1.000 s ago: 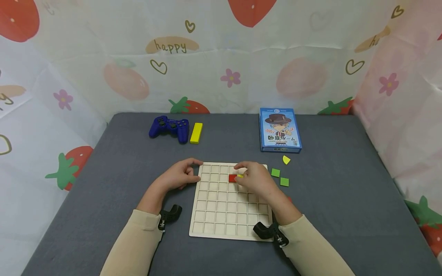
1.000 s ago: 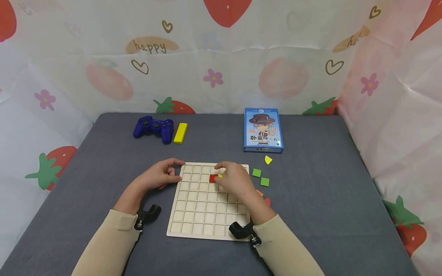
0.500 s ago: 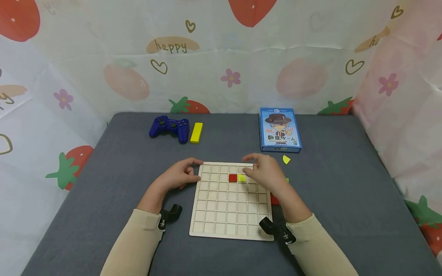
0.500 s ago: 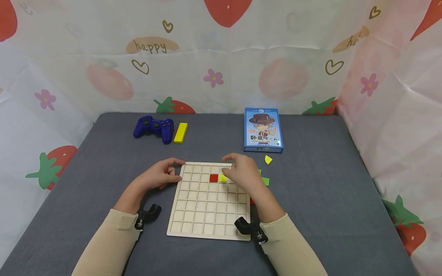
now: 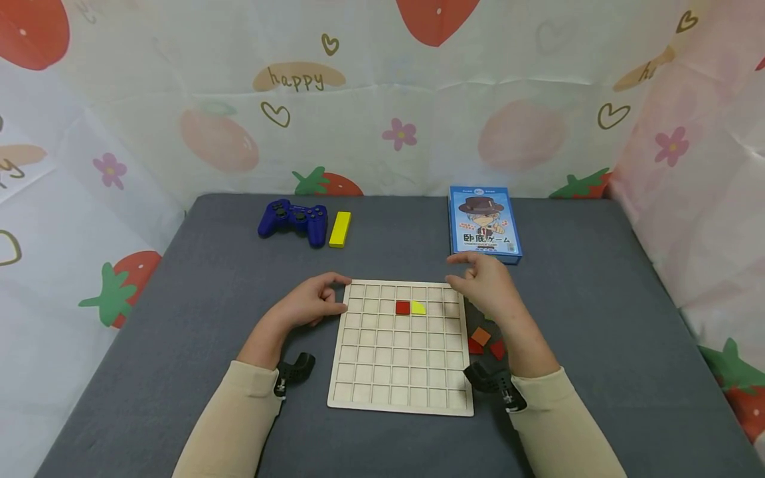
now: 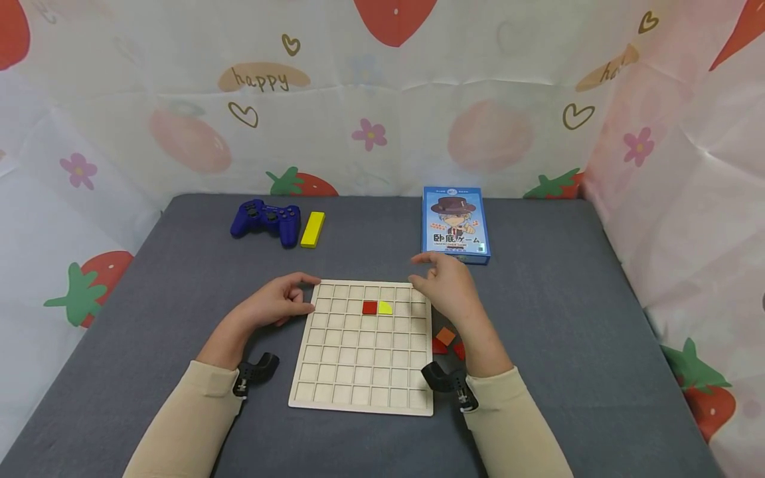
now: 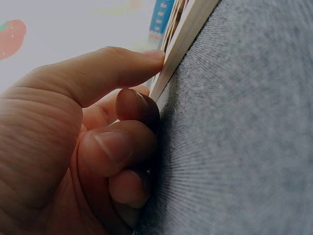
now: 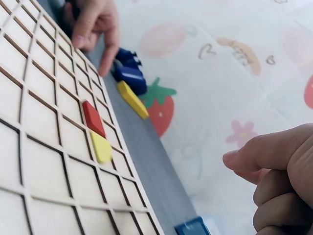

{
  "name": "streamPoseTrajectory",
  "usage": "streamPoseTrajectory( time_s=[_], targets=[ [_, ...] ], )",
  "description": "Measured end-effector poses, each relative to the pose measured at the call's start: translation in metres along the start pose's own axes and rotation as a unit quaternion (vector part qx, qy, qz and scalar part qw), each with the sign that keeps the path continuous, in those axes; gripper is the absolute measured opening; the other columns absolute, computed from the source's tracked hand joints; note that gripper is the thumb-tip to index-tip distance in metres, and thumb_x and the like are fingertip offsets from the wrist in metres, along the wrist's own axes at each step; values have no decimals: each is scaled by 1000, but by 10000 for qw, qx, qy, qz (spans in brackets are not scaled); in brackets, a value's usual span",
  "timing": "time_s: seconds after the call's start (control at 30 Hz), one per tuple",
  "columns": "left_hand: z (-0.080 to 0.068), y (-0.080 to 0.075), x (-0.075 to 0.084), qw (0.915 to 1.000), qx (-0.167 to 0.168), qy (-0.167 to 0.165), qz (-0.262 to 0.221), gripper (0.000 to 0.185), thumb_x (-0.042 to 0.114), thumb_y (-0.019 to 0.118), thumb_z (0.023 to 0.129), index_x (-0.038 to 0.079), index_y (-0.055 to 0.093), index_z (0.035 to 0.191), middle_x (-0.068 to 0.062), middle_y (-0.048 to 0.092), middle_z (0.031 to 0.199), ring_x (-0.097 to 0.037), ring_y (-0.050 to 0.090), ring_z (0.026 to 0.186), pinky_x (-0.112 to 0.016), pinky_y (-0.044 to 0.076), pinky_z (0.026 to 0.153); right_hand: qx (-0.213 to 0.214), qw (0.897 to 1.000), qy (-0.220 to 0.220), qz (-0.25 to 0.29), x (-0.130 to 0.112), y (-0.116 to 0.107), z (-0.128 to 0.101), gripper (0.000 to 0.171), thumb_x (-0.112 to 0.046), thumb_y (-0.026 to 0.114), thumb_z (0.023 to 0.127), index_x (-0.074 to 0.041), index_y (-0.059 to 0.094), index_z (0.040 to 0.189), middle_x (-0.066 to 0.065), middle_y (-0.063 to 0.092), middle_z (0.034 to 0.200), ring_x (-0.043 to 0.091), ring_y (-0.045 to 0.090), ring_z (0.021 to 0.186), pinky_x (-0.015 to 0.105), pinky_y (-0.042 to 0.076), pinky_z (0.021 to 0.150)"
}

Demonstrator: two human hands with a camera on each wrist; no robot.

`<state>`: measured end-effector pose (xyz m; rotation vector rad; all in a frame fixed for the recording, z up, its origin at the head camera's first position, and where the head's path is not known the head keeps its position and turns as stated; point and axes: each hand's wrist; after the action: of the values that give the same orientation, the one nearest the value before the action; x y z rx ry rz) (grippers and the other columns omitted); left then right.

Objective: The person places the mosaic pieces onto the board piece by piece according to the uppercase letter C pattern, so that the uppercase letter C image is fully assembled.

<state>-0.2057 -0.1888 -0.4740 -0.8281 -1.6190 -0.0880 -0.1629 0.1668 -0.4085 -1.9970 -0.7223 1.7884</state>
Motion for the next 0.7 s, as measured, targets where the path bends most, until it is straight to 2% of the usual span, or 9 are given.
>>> streamPoseTrajectory(
  time_s=[0.47,0.7],
  targets=[
    [0,0,-1,10000,-33,48,-41,54,9,74,95,7,54,144,-1,47,59,-13,33,39,-29,33,43,582,9977,335,-60,34,-30,11,37,-17,66,100,-5,63,135,-1,37,53,14,33,43,30,30,44],
    [-1,0,1,10000,-40,50,5,54,9,74,94,6,53,145,-1,47,60,-13,34,39,-29,34,44,659,9945,736,-358,57,-38,20,40,-11,59,98,-2,61,137,-2,38,53,14,34,44,31,30,45]
  ],
)
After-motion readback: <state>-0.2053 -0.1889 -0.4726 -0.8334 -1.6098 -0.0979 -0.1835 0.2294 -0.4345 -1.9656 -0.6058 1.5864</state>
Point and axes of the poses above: each hand's wrist, its own z-axis towards the middle knuckle, its own y-axis out of the palm, x = y × z
